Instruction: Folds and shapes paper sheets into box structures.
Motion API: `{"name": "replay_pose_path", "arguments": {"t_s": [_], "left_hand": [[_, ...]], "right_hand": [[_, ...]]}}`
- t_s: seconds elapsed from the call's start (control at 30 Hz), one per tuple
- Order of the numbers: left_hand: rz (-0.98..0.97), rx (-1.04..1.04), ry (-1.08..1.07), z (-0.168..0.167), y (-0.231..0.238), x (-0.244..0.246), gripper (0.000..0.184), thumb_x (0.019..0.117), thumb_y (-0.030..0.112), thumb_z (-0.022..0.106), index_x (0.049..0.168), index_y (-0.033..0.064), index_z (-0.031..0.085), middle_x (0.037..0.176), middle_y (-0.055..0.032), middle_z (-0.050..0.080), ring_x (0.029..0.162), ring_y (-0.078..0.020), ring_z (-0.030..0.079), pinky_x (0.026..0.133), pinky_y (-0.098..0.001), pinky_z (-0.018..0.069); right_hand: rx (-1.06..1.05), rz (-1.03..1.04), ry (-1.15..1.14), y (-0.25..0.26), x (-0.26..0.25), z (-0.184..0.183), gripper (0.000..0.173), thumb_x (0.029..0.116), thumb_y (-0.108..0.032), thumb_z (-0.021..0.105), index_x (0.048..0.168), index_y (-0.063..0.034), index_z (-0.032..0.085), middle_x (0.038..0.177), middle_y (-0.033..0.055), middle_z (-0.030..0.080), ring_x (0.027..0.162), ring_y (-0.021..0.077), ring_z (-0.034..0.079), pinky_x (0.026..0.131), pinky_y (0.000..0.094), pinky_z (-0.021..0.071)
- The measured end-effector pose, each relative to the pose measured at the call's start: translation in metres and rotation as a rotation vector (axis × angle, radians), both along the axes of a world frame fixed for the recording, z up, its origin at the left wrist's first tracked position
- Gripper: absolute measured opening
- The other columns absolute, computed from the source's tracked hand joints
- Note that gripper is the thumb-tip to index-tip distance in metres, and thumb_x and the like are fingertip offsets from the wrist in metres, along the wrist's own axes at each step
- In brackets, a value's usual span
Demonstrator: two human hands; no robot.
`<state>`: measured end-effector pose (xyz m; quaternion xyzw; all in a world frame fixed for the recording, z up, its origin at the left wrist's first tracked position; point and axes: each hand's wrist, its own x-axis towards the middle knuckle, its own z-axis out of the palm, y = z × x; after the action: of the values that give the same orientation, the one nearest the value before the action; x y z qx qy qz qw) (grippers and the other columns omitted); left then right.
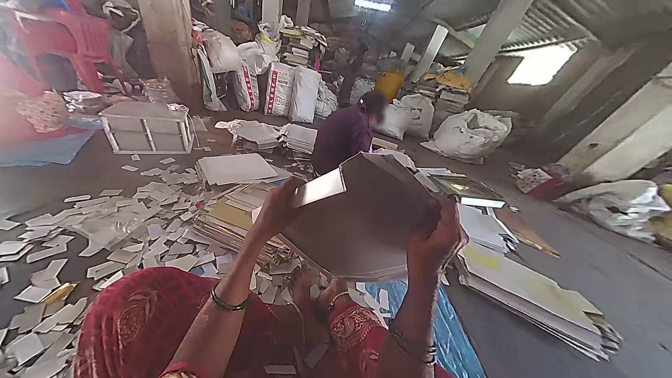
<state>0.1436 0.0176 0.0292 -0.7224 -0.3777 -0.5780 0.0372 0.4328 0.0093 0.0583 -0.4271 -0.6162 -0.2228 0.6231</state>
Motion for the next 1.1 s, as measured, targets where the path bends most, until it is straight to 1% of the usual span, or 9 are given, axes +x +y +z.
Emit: {"name": "replay_pose_path", "arguments": {"t_s": [0.13,0.27,0.4,0.47,0.53,0.57,0.7,0.83,1.1], "left_hand": [[-0.014,-0.057,0.036,-0.001,-0.009,-0.006,0.039,0.0864,0.000,0.075,0.123,-0.0049,0.064,0.112,-0.0194,0.070,0.097,-0.0251,0.070,0.089,-0.0425,0.0563],[-0.020,-0.066,0.042,0.003,-0.021,-0.003,0.034,0.0944,0.007,0.069,0.127,-0.0018,0.063,0.115,-0.0173,0.069,0.099,-0.0213,0.069,0.090,-0.0383,0.0554],[-0.151,-0.165,0.059,0.007,-0.024,-0.014,0.031,0.0997,0.012,0.062,0.128,-0.0004,0.064,0.107,-0.0117,0.071,0.088,-0.0125,0.067,0.083,-0.0313,0.0562],[-0.287,-0.243,0.014,0.008,-0.025,-0.021,0.034,0.0989,0.015,0.063,0.131,0.0018,0.060,0.099,-0.0052,0.070,0.077,-0.0046,0.063,0.073,-0.0219,0.0538],[-0.388,-0.294,-0.074,0.007,-0.026,-0.027,0.030,0.0937,0.011,0.069,0.121,0.0067,0.056,0.084,0.0002,0.068,0.064,0.0001,0.059,0.059,-0.0150,0.0495],[-0.374,-0.286,-0.094,0.008,-0.027,-0.029,0.029,0.0918,0.011,0.071,0.116,0.0066,0.056,0.083,-0.0003,0.067,0.065,-0.0007,0.059,0.058,-0.0156,0.0495],[-0.186,-0.290,-0.058,0.023,-0.034,-0.030,0.027,0.0968,0.019,0.068,0.118,0.0016,0.066,0.113,-0.0085,0.066,0.096,-0.0115,0.065,0.084,-0.0303,0.0559],[-0.114,-0.335,-0.150,0.025,-0.038,-0.033,0.021,0.1042,0.025,0.057,0.100,0.0069,0.068,0.077,-0.0010,0.062,0.063,-0.0040,0.055,0.057,-0.0220,0.0472],[0.098,-0.269,-0.351,0.011,-0.028,-0.012,0.042,0.1118,0.038,0.032,0.113,0.0087,0.062,0.087,-0.0076,0.060,0.071,-0.0151,0.057,0.063,-0.0341,0.0501]], "right_hand": [[-0.148,0.161,-0.036,-0.010,0.020,0.009,0.026,0.1061,-0.012,0.050,0.117,0.0037,0.067,0.101,0.0220,0.071,0.091,0.0295,0.069,0.082,0.0482,0.0529],[-0.170,0.252,-0.089,-0.016,0.031,0.016,0.024,0.1040,-0.012,0.057,0.120,0.0021,0.068,0.107,0.0197,0.071,0.097,0.0225,0.070,0.088,0.0390,0.0563],[-0.378,0.242,-0.209,-0.007,0.044,0.014,0.030,0.1013,-0.021,0.062,0.127,-0.0065,0.068,0.117,0.0168,0.072,0.107,0.0331,0.069,0.092,0.0592,0.0524],[-0.414,0.198,-0.209,-0.005,0.050,0.009,0.028,0.1020,-0.020,0.059,0.120,-0.0026,0.071,0.108,0.0236,0.072,0.102,0.0438,0.068,0.088,0.0689,0.0474],[-0.379,0.166,-0.202,-0.005,0.052,0.007,0.029,0.1039,-0.020,0.053,0.113,0.0024,0.069,0.098,0.0270,0.070,0.094,0.0453,0.068,0.082,0.0681,0.0475],[-0.355,0.159,-0.193,-0.007,0.050,0.008,0.029,0.1043,-0.019,0.052,0.113,0.0036,0.068,0.097,0.0278,0.070,0.092,0.0444,0.068,0.080,0.0662,0.0485],[-0.297,0.130,-0.181,-0.009,0.039,0.009,0.027,0.1034,-0.012,0.050,0.115,0.0063,0.067,0.100,0.0319,0.068,0.092,0.0513,0.067,0.079,0.0706,0.0458],[-0.257,0.143,-0.162,-0.006,0.030,0.009,0.028,0.1030,-0.011,0.050,0.116,0.0065,0.067,0.103,0.0321,0.069,0.094,0.0511,0.067,0.081,0.0698,0.0460],[-0.224,0.150,-0.130,0.001,0.014,0.001,0.028,0.1018,-0.008,0.049,0.119,0.0071,0.065,0.106,0.0313,0.068,0.099,0.0470,0.068,0.086,0.0636,0.0487]]}}
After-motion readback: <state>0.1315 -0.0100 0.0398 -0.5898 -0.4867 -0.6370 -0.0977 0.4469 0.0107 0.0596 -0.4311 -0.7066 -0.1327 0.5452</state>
